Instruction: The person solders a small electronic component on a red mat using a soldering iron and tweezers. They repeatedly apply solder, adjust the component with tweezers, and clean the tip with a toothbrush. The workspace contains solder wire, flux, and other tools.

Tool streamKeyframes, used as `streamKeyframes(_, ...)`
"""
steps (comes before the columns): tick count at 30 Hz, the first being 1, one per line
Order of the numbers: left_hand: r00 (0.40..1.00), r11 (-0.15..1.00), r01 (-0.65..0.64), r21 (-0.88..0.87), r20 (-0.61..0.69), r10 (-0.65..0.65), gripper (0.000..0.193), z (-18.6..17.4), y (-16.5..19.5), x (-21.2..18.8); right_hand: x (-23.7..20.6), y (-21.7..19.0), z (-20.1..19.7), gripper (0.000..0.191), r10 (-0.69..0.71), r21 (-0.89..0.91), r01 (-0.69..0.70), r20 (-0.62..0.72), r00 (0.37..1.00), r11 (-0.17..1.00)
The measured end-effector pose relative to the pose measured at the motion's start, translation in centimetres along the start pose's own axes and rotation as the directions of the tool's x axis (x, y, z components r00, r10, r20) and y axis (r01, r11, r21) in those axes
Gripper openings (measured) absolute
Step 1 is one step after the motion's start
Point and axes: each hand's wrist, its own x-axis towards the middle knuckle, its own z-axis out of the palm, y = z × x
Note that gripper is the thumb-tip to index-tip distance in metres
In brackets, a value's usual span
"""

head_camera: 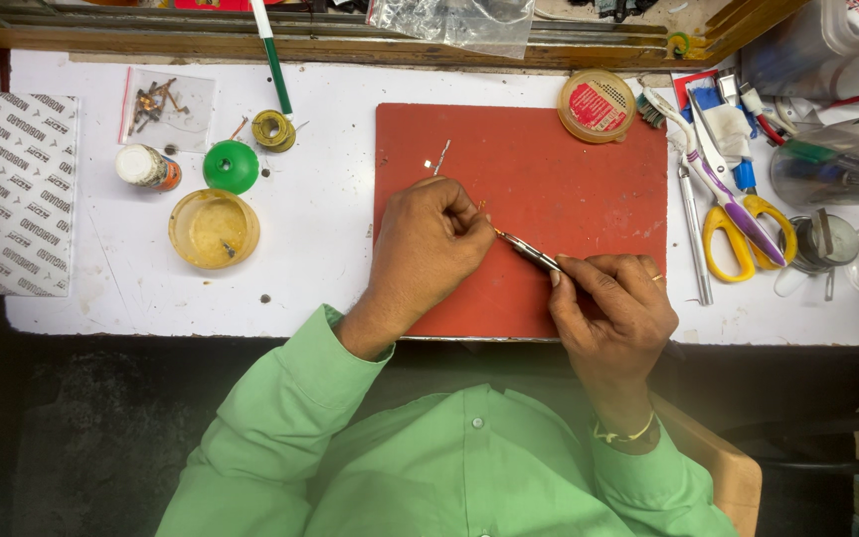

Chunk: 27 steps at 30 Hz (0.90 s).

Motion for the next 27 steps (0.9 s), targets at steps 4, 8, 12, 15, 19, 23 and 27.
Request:
streamKeyframes(4,1.000,1.000,0.009,0.007,0.017,-0.009,0.022,-0.01,-0.02,0.04,-0.02,0.06,0.07,0.018,0.005,0.004,-0.005,-0.002,1.000,1.000)
streamKeyframes(8,1.000,1.000,0.003,0.004,0.016,-0.003,0.022,-0.05,-0.06,0.05,-0.07,0.07,0.06,0.018,-0.003,-0.003,0.003,-0.005,1.000,1.000)
streamKeyframes(12,1.000,1.000,-0.007,0.005,0.008,0.007,0.022,-0.03,-0.08,0.02,-0.06,0.07,0.10,0.018,-0.010,-0.013,0.010,-0.006,1.000,1.000)
streamKeyframes(15,1.000,1.000,0.000,0.003,0.009,0.000,0.022,-0.02,-0.08,0.01,-0.06,0.03,0.11,0.019,-0.009,-0.015,0.009,-0.006,1.000,1.000)
streamKeyframes(19,1.000,1.000,0.001,0.012,0.013,-0.001,0.021,-0.05,-0.10,0.07,-0.05,-0.03,0.04,0.018,-0.001,-0.014,0.001,0.001,1.000,1.000)
streamKeyframes(23,1.000,1.000,0.001,0.011,0.009,-0.001,0.021,-0.04,-0.09,0.04,-0.02,-0.05,0.07,0.019,-0.005,-0.020,0.005,0.002,1.000,1.000)
streamKeyframes(27,1.000,1.000,-0.004,0.004,0.007,0.004,0.021,-0.05,-0.06,0.00,-0.01,-0.04,0.11,0.019,-0.006,-0.019,0.006,0.001,1.000,1.000)
